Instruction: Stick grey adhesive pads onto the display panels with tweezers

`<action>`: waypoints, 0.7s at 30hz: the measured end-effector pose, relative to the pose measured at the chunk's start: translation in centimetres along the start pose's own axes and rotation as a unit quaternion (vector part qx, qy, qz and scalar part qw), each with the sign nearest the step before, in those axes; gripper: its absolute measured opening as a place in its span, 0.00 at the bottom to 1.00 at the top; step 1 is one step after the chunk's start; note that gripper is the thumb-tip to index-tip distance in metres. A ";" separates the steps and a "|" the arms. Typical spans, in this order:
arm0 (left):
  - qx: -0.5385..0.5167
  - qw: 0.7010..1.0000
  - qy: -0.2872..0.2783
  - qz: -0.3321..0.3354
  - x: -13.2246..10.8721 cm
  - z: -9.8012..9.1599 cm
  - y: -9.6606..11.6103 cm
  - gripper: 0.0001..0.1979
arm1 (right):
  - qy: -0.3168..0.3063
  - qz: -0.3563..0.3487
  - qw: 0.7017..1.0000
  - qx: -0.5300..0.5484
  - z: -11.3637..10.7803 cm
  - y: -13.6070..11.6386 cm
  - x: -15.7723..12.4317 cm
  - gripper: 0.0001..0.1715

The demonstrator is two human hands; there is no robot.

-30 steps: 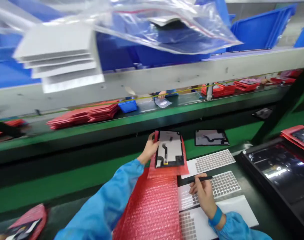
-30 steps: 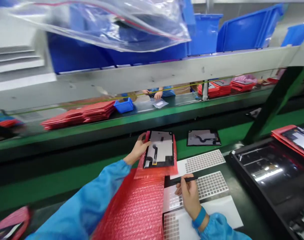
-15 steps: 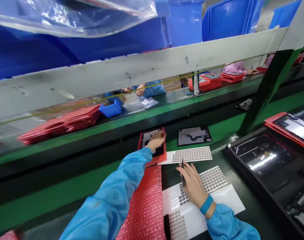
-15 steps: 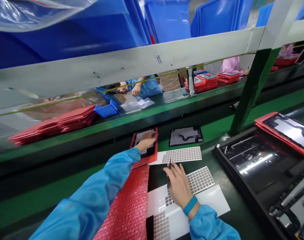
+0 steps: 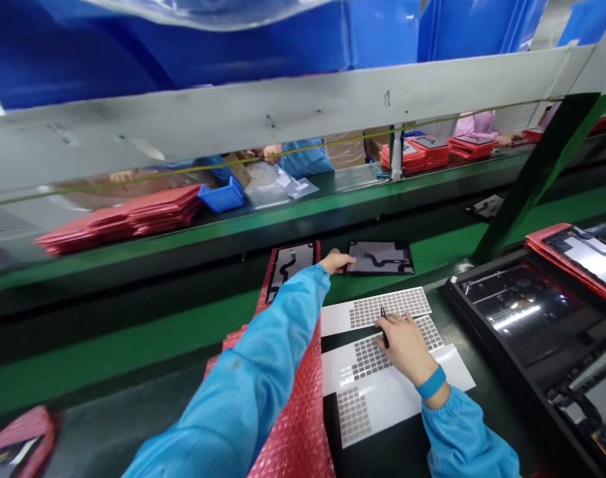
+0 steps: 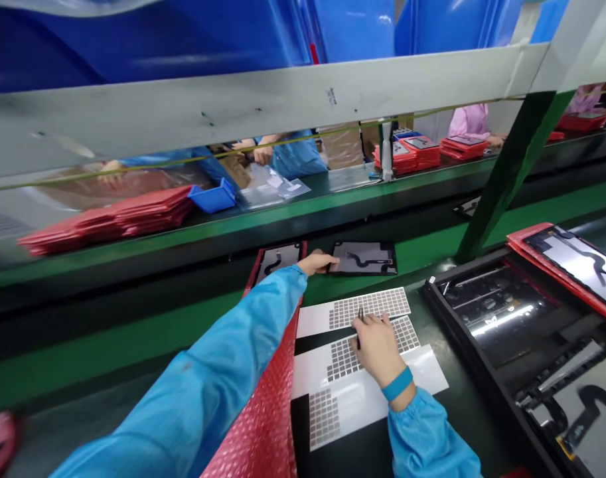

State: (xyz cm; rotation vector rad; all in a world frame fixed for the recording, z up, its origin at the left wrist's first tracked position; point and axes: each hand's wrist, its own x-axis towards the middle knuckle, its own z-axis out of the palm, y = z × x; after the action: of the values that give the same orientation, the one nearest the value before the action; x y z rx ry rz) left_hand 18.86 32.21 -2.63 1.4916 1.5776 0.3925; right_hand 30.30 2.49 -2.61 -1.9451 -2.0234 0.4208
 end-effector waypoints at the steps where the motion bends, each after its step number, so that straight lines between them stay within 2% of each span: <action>1: -0.024 1.000 0.007 0.017 -0.5 -0.4 0.2 0.21 | -0.002 -0.004 1.000 0.003 -0.3 0.3 -0.1 0.09; 4: -0.087 0.992 0.043 0.076 -2.1 -3.1 0.6 0.22 | -0.001 -0.018 1.000 -0.001 -0.6 1.0 -0.3 0.09; 7: -0.131 0.981 0.061 0.126 -4.6 -8.1 0.0 0.21 | 0.003 -0.030 1.000 -0.008 -0.6 1.4 -0.4 0.09; 11: -0.150 0.976 0.026 0.157 -10.0 -16.3 -3.3 0.23 | 0.003 -0.039 0.999 -0.033 -0.5 1.8 -0.4 0.09; 13: -0.136 0.979 -0.004 0.149 -12.9 -19.2 -5.8 0.25 | 0.004 -0.046 0.998 -0.044 -0.4 2.0 -0.3 0.09; 14: -0.124 0.982 -0.022 0.140 -14.3 -20.0 -7.2 0.25 | 0.005 -0.050 0.998 -0.045 -0.3 2.1 -0.3 0.09; 16: -0.095 0.987 -0.060 0.118 -16.3 -20.4 -10.0 0.24 | 0.009 -0.058 0.997 -0.043 -0.2 2.3 -0.3 0.09; 19: -0.051 0.989 -0.093 0.103 -17.8 -19.1 -14.0 0.20 | 0.021 -0.066 0.997 -0.035 0.0 2.7 -0.3 0.11; 21: -0.020 0.990 -0.086 0.110 -18.1 -18.2 -16.0 0.16 | 0.034 -0.072 0.997 -0.009 0.0 2.9 -0.3 0.14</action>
State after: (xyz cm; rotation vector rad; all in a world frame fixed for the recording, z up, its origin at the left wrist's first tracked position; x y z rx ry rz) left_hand -7.53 18.38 2.27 1.6289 1.2678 0.4071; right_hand 32.96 2.33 -3.77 -1.7840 -2.1126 0.2990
